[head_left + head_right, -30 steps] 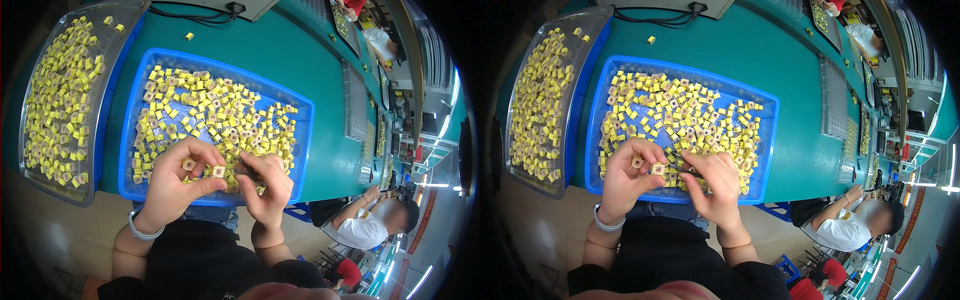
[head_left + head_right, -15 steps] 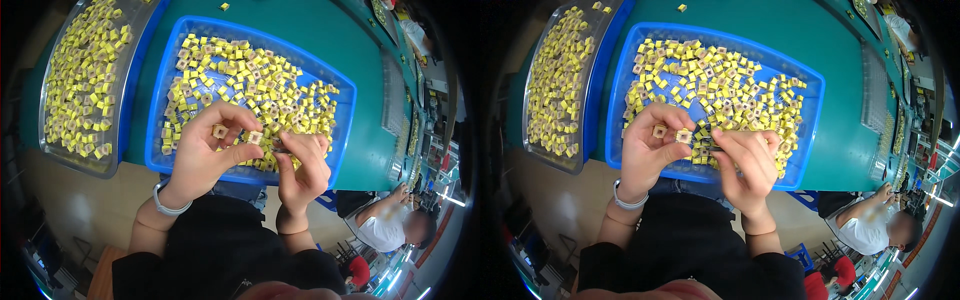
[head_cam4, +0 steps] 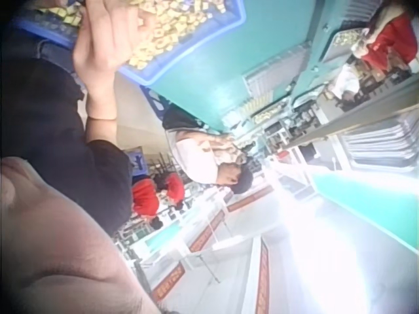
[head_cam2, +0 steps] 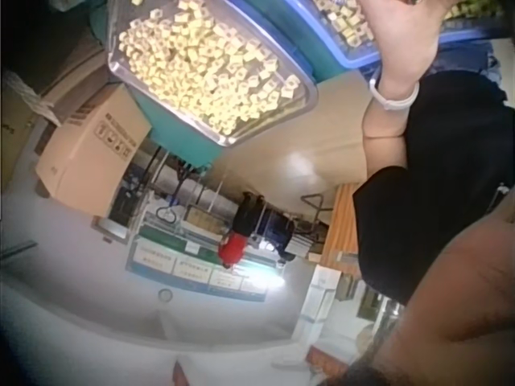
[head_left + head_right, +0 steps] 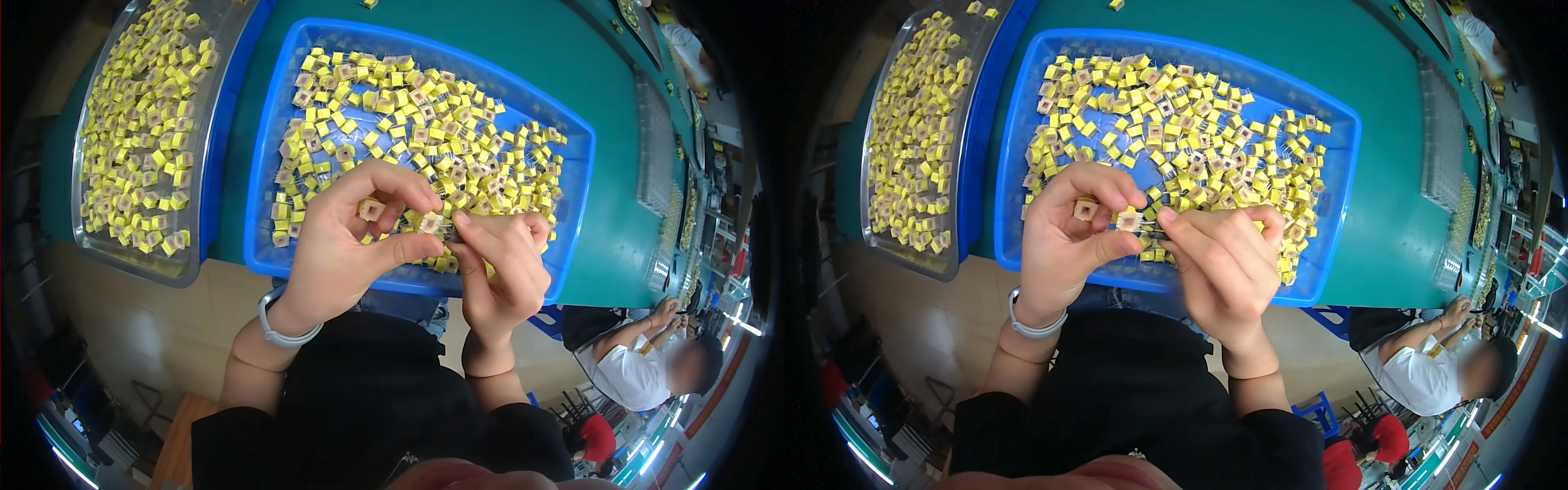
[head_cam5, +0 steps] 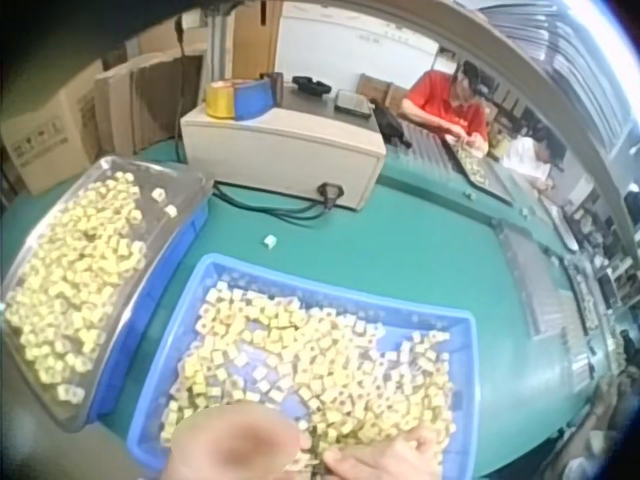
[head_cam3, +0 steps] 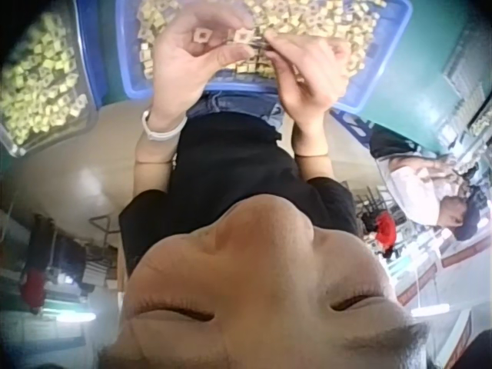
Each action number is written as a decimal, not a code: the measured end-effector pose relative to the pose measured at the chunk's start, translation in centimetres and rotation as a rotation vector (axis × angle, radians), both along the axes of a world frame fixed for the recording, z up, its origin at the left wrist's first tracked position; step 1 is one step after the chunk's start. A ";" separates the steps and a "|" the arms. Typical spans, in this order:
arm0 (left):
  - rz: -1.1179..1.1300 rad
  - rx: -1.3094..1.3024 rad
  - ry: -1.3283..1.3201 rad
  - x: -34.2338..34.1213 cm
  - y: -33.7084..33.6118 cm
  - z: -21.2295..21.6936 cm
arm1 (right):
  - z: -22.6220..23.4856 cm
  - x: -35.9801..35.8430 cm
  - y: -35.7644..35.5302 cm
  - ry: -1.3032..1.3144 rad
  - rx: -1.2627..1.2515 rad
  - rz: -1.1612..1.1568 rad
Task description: Assembling small yellow electronic components by inserting internal parts using tweezers.
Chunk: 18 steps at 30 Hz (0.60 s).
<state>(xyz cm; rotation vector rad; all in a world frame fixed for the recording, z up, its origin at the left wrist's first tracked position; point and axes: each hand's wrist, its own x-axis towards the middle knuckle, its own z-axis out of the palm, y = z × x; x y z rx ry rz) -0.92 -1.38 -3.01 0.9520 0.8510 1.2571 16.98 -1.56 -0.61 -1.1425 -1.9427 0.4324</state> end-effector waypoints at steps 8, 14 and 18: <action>-0.056 -0.015 0.050 -0.4 0.1 0.3 | -0.2 0.4 0.2 -0.009 0.028 -0.001; -0.019 -0.032 0.034 -0.2 -0.3 0.5 | -0.3 0.5 0.0 0.025 0.009 0.022; -0.041 -0.095 -0.030 -0.3 -0.4 1.4 | -0.4 0.5 -0.2 0.076 -0.034 0.017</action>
